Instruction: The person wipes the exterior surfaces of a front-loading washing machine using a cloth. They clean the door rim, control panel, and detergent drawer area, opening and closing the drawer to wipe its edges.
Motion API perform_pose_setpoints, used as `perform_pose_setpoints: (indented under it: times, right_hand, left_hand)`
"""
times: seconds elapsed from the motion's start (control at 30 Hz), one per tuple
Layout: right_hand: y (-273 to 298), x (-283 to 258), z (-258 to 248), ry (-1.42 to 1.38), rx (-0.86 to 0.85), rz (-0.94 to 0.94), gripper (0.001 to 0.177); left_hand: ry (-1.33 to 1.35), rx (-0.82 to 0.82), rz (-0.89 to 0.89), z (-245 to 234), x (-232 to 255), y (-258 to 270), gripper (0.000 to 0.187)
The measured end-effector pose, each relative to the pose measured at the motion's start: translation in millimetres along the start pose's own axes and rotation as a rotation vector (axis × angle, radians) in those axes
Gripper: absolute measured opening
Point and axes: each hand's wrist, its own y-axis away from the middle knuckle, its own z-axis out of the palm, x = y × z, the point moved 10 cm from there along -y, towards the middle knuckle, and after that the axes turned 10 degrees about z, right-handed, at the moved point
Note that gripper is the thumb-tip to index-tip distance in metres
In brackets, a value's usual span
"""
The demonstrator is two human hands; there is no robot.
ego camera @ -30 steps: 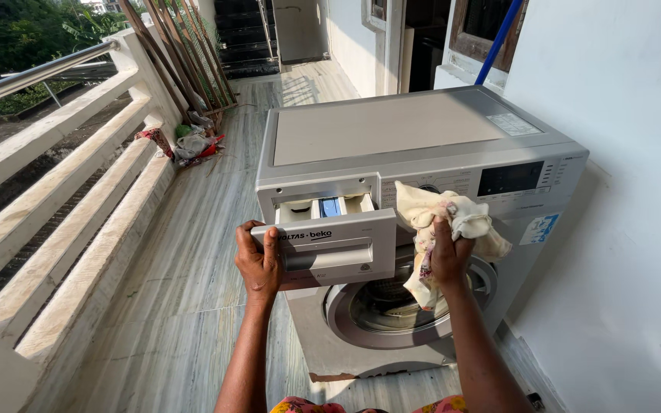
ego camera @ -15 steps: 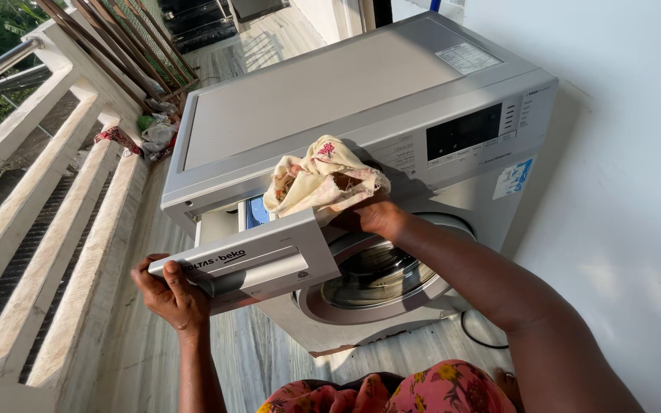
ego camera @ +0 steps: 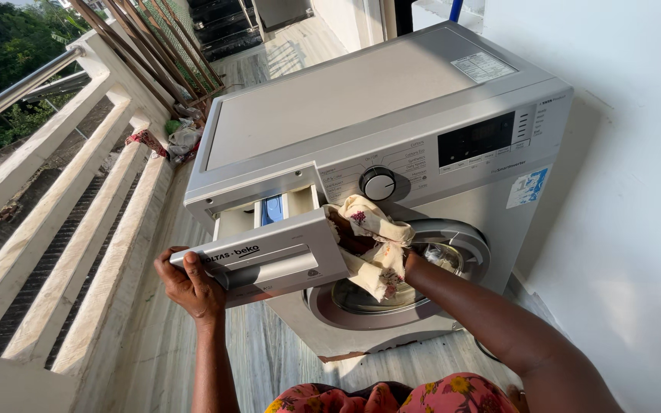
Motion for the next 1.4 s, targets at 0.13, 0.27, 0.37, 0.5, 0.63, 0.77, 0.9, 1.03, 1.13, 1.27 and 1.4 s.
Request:
perform_pose_setpoints:
  times: [0.13,0.27,0.37,0.5,0.63,0.77,0.9,1.03,1.13,1.27,1.4]
  right_hand:
    - [-21,-8,25,0.117,-0.034,-0.015,0.048]
    - [-31,-12,28,0.160,-0.015,-0.020,0.049]
    - [-23,-12,27,0.165,0.004,-0.013,0.050]
    - [-17,-23,20,0.203,0.049,-0.015,0.052]
    - [-15,-35,20,0.259,0.130,-0.025,0.053]
    - [3,-51,19,0.342,0.383,-0.076,0.054]
    - [50,-85,17,0.517,0.873,-0.230,0.056]
    - [85,-114,33,0.897,1.154,-0.288,0.057]
    - [83,-116,60,1.217,1.214,-0.203,0.059]
    - [47,-119,93,1.545,1.278,-0.136,0.060]
    - [7,-123,125,1.836,1.311,-0.153,0.062]
  left_hand:
    - [0.005,-0.013,-0.005,1,1,-1,0.045]
    - [-0.026,-0.021,0.036,2,1,-2,0.046]
    - [-0.008,-0.020,0.018,1,0,1,0.047]
    - [-0.004,-0.027,-0.064,3,-2,0,0.044]
    - [0.085,0.000,-0.020,0,8,-5,0.038]
    - [0.147,0.004,-0.003,0,16,-8,0.034]
    - [0.156,-0.018,-0.143,0,5,-7,0.038]
    - [0.128,-0.057,-0.184,1,0,-4,0.039]
    - [0.220,-0.058,-0.132,0,3,-2,0.041]
    - [0.371,-0.042,-0.148,0,5,-4,0.042]
    - [0.238,-0.061,-0.209,1,0,-7,0.042]
